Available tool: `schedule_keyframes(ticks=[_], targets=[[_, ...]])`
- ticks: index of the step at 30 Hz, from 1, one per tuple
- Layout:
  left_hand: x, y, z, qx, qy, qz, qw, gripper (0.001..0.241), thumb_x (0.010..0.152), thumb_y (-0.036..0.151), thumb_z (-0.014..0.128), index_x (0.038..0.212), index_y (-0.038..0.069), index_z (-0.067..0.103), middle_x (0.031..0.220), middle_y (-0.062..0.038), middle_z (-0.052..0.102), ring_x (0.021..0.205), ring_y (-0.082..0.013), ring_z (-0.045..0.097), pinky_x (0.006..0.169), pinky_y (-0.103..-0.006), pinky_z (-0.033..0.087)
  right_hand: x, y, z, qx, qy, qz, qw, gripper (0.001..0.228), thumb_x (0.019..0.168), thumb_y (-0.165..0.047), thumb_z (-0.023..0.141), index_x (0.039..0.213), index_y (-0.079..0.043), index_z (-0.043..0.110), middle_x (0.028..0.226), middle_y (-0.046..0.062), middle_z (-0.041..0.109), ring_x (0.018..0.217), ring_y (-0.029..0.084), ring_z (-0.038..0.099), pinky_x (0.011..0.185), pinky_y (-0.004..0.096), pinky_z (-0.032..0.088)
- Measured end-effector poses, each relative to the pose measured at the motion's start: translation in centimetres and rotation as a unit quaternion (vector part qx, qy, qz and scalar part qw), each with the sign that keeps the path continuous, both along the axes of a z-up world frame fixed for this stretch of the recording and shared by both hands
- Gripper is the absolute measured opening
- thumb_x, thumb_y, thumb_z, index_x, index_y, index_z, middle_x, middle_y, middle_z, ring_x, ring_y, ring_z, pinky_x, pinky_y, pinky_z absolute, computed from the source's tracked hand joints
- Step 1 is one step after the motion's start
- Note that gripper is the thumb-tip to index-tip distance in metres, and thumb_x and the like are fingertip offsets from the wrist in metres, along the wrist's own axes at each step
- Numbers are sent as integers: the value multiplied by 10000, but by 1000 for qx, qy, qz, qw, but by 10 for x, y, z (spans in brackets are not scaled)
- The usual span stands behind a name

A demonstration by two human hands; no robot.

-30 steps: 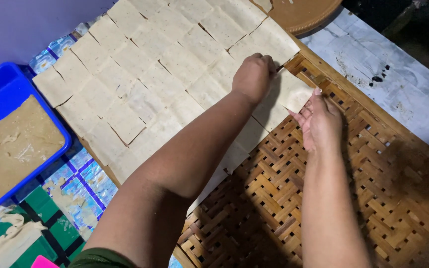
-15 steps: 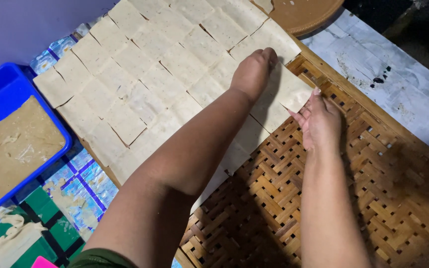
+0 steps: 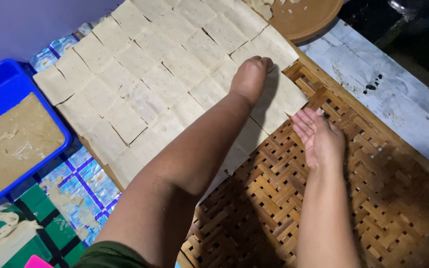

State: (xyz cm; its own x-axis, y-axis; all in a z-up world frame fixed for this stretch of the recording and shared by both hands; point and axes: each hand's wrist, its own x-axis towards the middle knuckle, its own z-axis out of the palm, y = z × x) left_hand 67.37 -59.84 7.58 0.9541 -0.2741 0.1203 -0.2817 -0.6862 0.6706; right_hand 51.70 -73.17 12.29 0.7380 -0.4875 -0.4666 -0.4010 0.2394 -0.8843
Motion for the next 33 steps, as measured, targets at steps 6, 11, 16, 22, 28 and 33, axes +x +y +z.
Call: schedule_keyframes(ticks=[6,11,16,22,28,33], targets=[[-106,28,38,-61,-131,14,989,402,1034,317,552,1289,20,648,1351,-229,620,1147,-347,687,965,-431,643,-43,9,2,-40,-3,36,999,425,1084,-171,333,1418,53,470,1414,218,600,1295,284,639,1156,343,490],[-240,86,-28,-100,-213,-102,967,409,1012,175,566,1413,115,514,1443,-233,474,1382,-450,475,1061,-534,497,-103,22,-21,-67,-118,80,988,412,1115,-54,315,1481,126,373,1485,381,423,1416,452,415,1194,568,332],[-359,223,1,-83,-187,-111,973,399,1019,271,604,1359,78,524,1459,-261,488,1386,-464,472,1129,-592,430,-164,90,-1,-196,-13,67,978,276,1085,-53,427,1303,23,577,1288,168,642,1162,252,651,1030,350,552],[-479,392,-43,42,-160,136,977,708,725,83,737,1408,186,579,1509,-185,457,1482,-442,345,1201,-681,174,-253,217,-68,-296,-85,246,919,198,995,-60,570,1158,-80,680,941,62,775,861,168,742,781,317,624],[-582,533,-50,253,-120,425,861,519,895,307,653,1404,238,581,1547,-150,467,1536,-423,353,1195,-791,118,-316,372,-86,-304,-125,484,811,224,933,-179,737,787,-85,594,686,4,521,580,128,455,566,304,424],[-635,579,-79,167,81,460,868,948,798,479,686,1630,297,271,1611,-326,273,1464,-496,322,1101,-737,246,-339,443,-117,-515,-178,634,549,736,1008,-505,542,1597,-133,305,1686,232,85,1555,406,60,1182,627,65]])
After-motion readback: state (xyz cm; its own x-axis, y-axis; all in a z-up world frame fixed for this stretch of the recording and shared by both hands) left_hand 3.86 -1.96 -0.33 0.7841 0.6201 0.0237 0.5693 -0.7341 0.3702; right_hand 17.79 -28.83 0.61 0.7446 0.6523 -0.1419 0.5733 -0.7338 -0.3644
